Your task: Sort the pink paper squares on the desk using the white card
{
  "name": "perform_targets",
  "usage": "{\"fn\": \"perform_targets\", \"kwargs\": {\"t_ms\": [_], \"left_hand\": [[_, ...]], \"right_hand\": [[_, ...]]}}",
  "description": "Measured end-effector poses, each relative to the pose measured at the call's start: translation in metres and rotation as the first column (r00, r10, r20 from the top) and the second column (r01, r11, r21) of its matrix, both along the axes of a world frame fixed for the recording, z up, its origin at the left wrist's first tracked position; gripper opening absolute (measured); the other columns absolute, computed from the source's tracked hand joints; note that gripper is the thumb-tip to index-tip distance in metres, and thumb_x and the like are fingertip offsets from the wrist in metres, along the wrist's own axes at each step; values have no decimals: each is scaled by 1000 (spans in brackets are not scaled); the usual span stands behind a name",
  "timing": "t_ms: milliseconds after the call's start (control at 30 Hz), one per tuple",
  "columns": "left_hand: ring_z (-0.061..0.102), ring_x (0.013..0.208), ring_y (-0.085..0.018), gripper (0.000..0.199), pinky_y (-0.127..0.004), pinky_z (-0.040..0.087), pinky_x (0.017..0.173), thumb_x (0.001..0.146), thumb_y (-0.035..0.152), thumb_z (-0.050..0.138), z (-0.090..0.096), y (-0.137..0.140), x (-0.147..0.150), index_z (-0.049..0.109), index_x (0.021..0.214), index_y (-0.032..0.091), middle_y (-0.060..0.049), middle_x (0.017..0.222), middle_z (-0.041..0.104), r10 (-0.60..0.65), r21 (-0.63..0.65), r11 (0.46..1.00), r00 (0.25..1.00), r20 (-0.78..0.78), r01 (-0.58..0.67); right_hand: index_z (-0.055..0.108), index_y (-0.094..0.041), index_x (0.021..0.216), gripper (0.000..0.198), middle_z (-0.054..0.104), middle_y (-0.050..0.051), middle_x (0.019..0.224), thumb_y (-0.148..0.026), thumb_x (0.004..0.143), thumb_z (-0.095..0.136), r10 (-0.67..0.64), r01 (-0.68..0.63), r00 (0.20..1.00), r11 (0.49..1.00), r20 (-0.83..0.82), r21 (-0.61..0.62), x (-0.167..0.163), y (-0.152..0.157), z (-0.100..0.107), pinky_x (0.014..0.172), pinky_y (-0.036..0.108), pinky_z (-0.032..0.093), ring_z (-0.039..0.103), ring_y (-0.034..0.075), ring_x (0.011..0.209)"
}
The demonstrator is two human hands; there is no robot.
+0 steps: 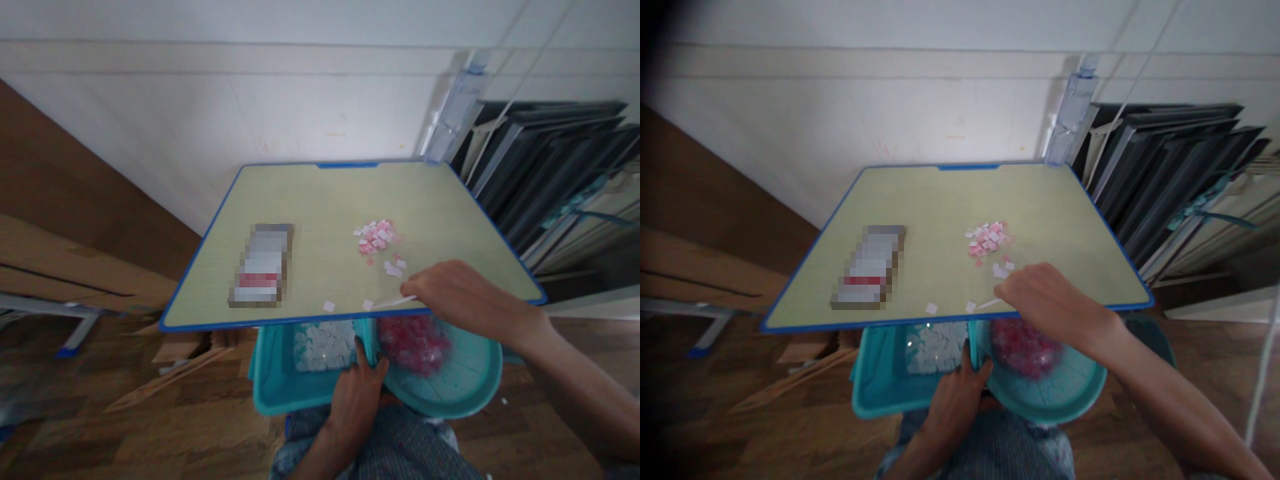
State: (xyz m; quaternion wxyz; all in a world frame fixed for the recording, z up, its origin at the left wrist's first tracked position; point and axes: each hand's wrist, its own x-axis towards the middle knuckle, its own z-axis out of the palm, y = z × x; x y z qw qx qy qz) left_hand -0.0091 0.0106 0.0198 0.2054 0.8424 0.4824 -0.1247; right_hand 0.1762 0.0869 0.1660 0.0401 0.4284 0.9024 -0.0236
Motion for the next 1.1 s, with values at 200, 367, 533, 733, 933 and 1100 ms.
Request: {"fn": "perform_targets", "kwargs": {"t_ms": [200, 367, 533, 733, 933, 1100], "left_hand": [[61, 76, -22, 58, -35, 48, 63, 65, 54, 51, 2, 0, -1, 38, 117, 31, -21, 133, 26, 15, -28, 1000, 1000, -1, -15], [61, 77, -24, 59, -36, 49, 61, 63, 56, 49, 2, -1, 0, 40, 115, 29, -24, 132, 28, 0, 2, 1000, 1000, 13, 0], [61, 73, -24, 58, -37, 49, 59, 63, 56, 49, 1, -1, 1, 41, 113, 28, -25, 130, 30, 2, 21, 1000, 1000, 29, -3], [61, 76, -24, 57, -37, 48, 61, 64, 57, 48, 2, 0, 1, 41, 113, 29, -24, 130, 29, 2, -12, 1000, 1000, 19, -2], [61, 73, -24, 59, -37, 48, 60, 62, 58, 48, -1, -2, 1, 41, 113, 29, -26, 131, 26, 11, 10, 1000, 1000, 18, -11], [61, 75, -24, 62, -36, 48, 61, 61, 58, 49, -1, -1, 0, 39, 115, 30, -26, 131, 26, 10, 5, 1000, 1000, 16, -10]], "right_hand": [[55, -18, 79, 21, 61, 5, 78, -9, 82, 36, 117, -114, 993, 991, -34, 71, -50, 11, -2, 61, 28, 28, 50, 14, 72], [57, -17, 86, 18, 61, 6, 73, -18, 80, 41, 22, -20, 999, 997, -35, 71, -50, 27, 5, 59, 28, 31, 53, 17, 71], [54, -13, 103, 32, 60, 12, 100, -26, 75, 46, -118, 115, 991, 991, -58, -64, -48, 51, -3, 70, 31, 37, 54, 23, 92], [54, -13, 103, 34, 59, 10, 104, -24, 70, 50, -86, 56, 988, 973, -127, -225, -67, 68, -6, 75, 29, 37, 54, 20, 92], [55, -15, 92, 26, 63, 8, 86, -27, 69, 53, 0, -16, 996, 982, -85, -188, -82, 60, -4, 58, 27, 36, 58, 20, 75], [53, -15, 87, 18, 63, 8, 74, -20, 71, 47, 45, -46, 998, 999, -35, -24, -85, 44, -1, 49, 25, 28, 58, 19, 68]]}}
